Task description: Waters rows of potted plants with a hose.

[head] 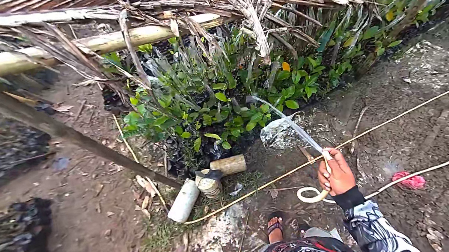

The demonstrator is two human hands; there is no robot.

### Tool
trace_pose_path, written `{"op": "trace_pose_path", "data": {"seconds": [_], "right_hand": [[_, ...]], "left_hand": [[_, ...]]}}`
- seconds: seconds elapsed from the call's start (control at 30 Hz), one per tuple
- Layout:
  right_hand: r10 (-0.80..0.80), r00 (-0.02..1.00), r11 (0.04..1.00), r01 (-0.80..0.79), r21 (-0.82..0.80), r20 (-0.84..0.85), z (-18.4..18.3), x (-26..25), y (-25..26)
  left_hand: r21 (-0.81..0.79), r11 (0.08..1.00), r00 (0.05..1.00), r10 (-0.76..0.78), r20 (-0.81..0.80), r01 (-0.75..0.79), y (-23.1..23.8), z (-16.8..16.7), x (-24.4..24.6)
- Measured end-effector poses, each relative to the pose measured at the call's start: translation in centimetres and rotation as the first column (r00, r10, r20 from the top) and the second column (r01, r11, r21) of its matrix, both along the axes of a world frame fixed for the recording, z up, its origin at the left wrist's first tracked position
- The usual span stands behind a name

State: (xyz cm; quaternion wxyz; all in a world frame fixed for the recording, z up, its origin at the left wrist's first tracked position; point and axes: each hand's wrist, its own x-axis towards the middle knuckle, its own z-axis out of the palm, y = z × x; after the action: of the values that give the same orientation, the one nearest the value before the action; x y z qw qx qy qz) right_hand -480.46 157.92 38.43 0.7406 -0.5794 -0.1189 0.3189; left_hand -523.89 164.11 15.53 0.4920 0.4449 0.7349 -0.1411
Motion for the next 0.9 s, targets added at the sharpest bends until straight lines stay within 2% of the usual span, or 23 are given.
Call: {"op": "trace_pose_path", "data": {"seconds": [0.17, 0.33, 0.47, 0.6, 0.73, 0.8, 0.9], "right_hand": [[0.035, 0.999, 0.998, -0.034, -0.048, 0.018, 0.1, -1.7, 0.0], [0.055, 0.998, 0.996, -0.053, -0.068, 0.036, 0.1, -2.6, -1.2], [0.076, 0.996, 0.993, -0.072, -0.095, 0.041, 0.5, -2.8, -2.6], [0.107, 0.993, 0.992, -0.104, -0.071, 0.042, 0.4, -3.1, -4.3], [0.091, 0.995, 0.996, -0.09, -0.025, 0.037, 0.6, -3.8, -6.8], [0.069, 0.997, 0.998, -0.069, -0.002, 0.03, 0.8, -4.0, -8.3], [0.05, 0.999, 0.998, -0.051, 0.022, 0.017, 0.8, -4.4, -10.2]], "left_hand": [[0.108, 0.994, 0.988, -0.019, 0.153, 0.002, 7.1, 3.3, 4.9], [0.168, 0.986, 0.984, -0.013, 0.178, -0.017, 8.5, 5.5, 5.4], [0.122, 0.992, 0.992, -0.049, 0.12, 0.034, 5.2, 3.4, 2.8], [0.015, 0.998, 0.998, -0.066, 0.026, 0.065, -0.6, 1.1, -0.3], [-0.058, 0.993, 0.995, -0.1, -0.001, 0.099, -5.5, 0.8, -2.2], [-0.064, 0.992, 0.994, -0.111, -0.006, 0.11, -6.8, 0.9, -2.5], [-0.032, 0.998, 0.999, -0.049, 0.023, 0.049, -7.3, 1.2, -2.6]]}}
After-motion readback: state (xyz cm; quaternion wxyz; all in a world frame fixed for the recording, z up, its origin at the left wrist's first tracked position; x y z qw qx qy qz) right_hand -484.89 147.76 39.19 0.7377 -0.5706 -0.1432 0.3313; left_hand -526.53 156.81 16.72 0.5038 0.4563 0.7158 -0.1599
